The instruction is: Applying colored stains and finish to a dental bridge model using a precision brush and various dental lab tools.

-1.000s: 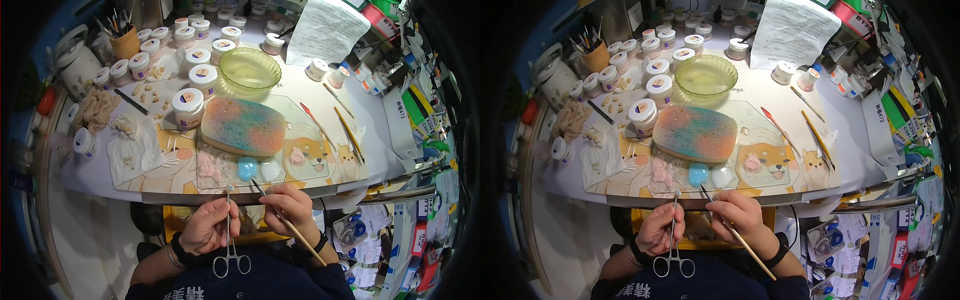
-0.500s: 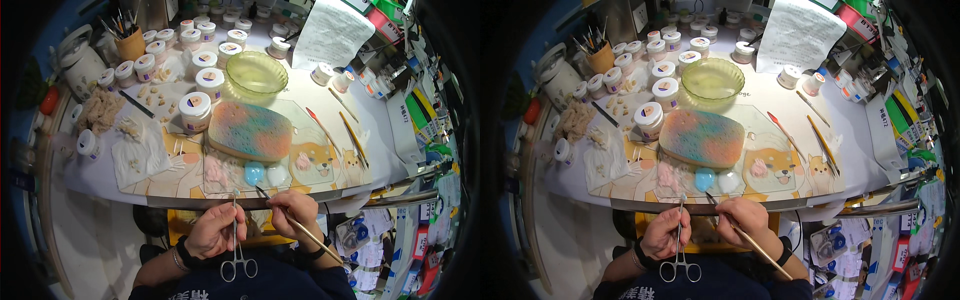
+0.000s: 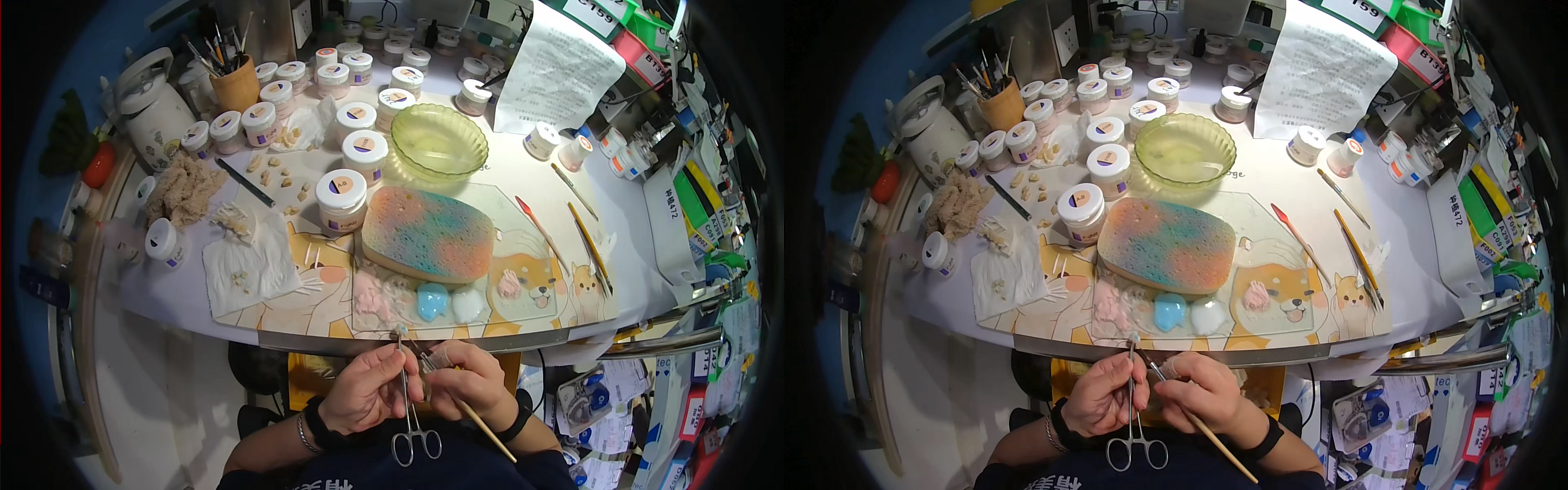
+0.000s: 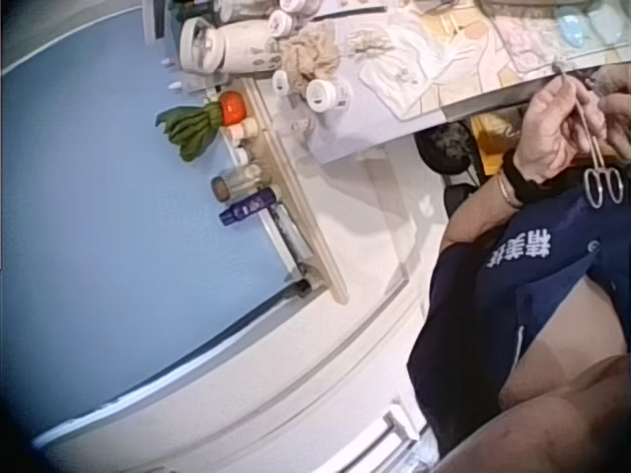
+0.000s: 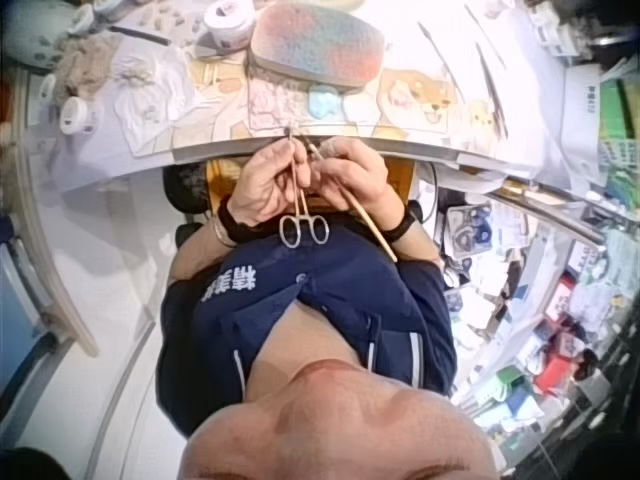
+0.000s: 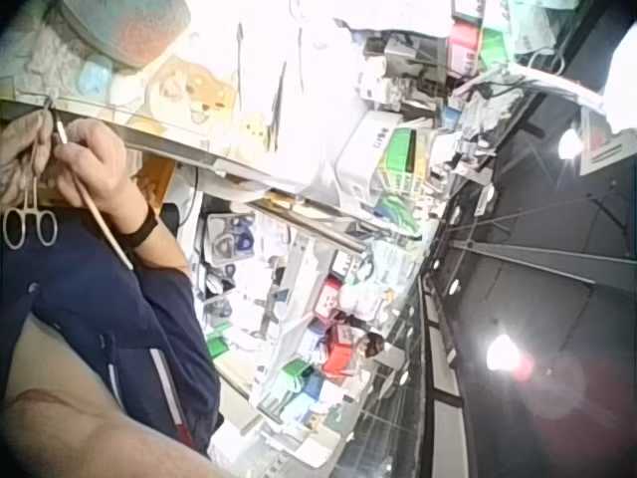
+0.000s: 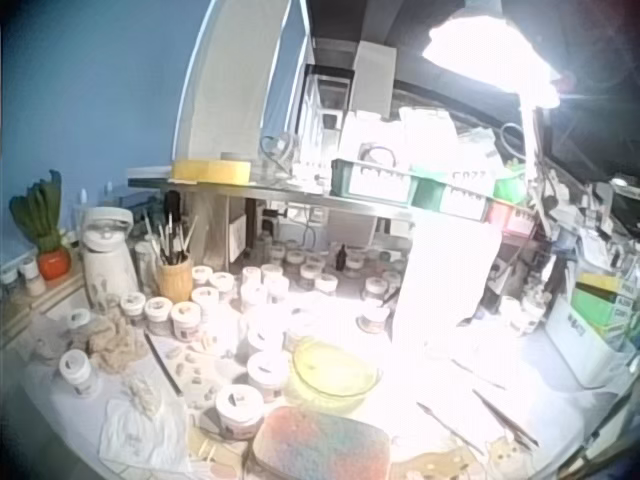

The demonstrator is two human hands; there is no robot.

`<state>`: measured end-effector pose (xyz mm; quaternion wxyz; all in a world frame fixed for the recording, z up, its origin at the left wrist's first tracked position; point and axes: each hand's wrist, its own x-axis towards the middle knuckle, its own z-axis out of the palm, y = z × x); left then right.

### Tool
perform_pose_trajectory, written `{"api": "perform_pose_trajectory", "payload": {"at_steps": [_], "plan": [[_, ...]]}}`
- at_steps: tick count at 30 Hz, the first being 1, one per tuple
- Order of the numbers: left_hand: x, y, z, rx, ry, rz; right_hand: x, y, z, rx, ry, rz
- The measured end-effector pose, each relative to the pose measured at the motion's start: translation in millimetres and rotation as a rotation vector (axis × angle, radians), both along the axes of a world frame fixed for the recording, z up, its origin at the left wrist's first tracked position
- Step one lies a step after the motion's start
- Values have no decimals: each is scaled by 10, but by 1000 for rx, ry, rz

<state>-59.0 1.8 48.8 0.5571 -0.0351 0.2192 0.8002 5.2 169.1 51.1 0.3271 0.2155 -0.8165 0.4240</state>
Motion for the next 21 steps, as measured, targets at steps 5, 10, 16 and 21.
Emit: {"api": "perform_pose_trajectory", "payload": {"at_steps": [5,10,16,21], "plan": [[-8,0,0,-7,10,-4,5,3,-4,19,-35,-56],[-16,-10,-76,68,0,-14,-4,-12,-6,29,-32,-98],[-13,-18,-103,152,-37,-18,-13,-12,-3,37,-38,-104],[-13,-19,-101,156,-30,-17,-5,-4,-14,39,-27,-95]]}}
